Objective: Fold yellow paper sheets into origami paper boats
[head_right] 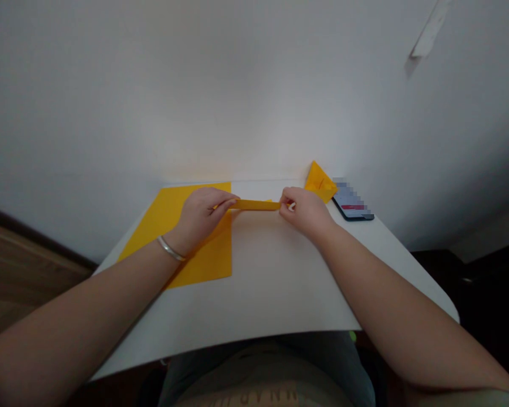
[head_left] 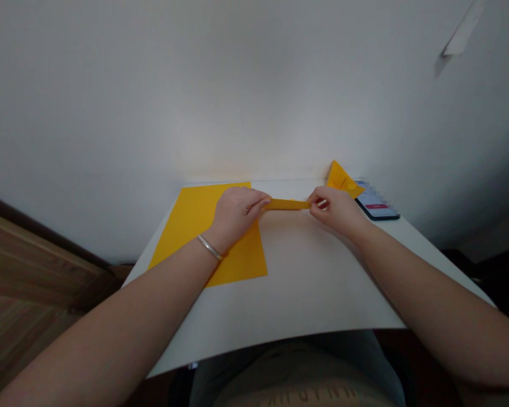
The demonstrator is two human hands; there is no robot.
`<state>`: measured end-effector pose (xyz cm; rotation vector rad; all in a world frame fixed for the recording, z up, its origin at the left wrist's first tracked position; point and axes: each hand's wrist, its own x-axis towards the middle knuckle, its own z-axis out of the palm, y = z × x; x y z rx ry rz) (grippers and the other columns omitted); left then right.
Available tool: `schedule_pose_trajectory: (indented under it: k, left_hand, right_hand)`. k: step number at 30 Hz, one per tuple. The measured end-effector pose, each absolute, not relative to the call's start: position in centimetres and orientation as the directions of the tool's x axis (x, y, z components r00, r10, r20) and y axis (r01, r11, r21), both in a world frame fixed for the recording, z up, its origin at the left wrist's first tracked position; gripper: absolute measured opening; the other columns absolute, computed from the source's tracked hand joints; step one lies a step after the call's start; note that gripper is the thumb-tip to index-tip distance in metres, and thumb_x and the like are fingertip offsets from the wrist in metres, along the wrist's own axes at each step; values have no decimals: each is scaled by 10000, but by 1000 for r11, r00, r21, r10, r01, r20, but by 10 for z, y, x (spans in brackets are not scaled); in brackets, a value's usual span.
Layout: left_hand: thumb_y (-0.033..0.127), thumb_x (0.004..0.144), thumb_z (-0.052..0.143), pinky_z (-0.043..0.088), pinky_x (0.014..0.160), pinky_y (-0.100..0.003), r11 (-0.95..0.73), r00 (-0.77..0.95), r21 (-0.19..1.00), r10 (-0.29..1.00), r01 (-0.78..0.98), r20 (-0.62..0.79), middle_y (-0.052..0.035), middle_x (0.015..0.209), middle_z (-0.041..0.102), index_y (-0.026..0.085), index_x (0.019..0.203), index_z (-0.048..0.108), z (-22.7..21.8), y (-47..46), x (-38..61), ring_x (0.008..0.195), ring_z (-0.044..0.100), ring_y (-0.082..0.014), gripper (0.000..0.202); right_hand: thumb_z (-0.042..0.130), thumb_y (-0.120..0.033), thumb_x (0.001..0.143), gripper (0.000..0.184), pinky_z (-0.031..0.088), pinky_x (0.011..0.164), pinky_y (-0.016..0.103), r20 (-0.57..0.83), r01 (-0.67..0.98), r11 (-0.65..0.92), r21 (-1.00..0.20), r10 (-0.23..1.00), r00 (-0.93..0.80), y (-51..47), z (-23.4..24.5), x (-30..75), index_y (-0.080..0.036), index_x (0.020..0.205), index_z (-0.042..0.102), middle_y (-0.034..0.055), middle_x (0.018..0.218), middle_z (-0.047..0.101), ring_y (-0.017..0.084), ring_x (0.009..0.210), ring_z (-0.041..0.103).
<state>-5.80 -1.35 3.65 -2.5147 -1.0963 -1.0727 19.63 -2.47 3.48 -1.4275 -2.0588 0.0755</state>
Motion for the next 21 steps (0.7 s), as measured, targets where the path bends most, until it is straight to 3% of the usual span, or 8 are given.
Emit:
schedule_pose_trajectory:
  k: [6,13,17,19,21]
  left_hand:
    - [370,959,412,467,710,-278,-710,479,110,572,695,666,-40,860,727,202,896,721,35,-17,-57,801,649,-177,358]
    - [362,958,413,472,725,-282,-710,475,107,568,696,672,-49,902,727,194,910,719,36,-16,-60,835,647,-184,353]
    - [370,958,416,475,725,-282,-695,467,113,586,711,662,-44,911,725,198,916,715,34,-16,-60,844,648,-183,348]
    - [369,956,424,475,730,-282,-692,472,115,594,713,651,-39,921,725,198,925,712,34,-17,-58,847,648,-182,336]
    - [365,956,427,476,730,-281,-694,470,125,597,709,650,-37,923,725,195,927,711,34,-17,-56,844,648,-179,332]
  right_hand:
    - [530,-196,721,56,389,559,272,411,864,356,-355,890,-198,-25,37,199,-202,706,584,33,716,652,158,625,572]
    - [533,-272,765,113,274,501,265,400,973,214,-85,902,-164,-26,40,205,-223,744,632,34,687,674,180,595,563]
    - [543,-278,765,113,320,512,269,429,956,189,-225,900,-77,-26,39,205,-220,763,640,25,704,678,174,599,575]
    - [534,-267,778,131,366,539,273,464,915,250,-316,882,-81,-27,38,202,-213,818,647,23,780,694,165,623,588]
    - [534,-261,791,156,412,602,285,505,874,366,-321,846,-169,-29,39,197,-205,870,656,36,875,703,173,701,608]
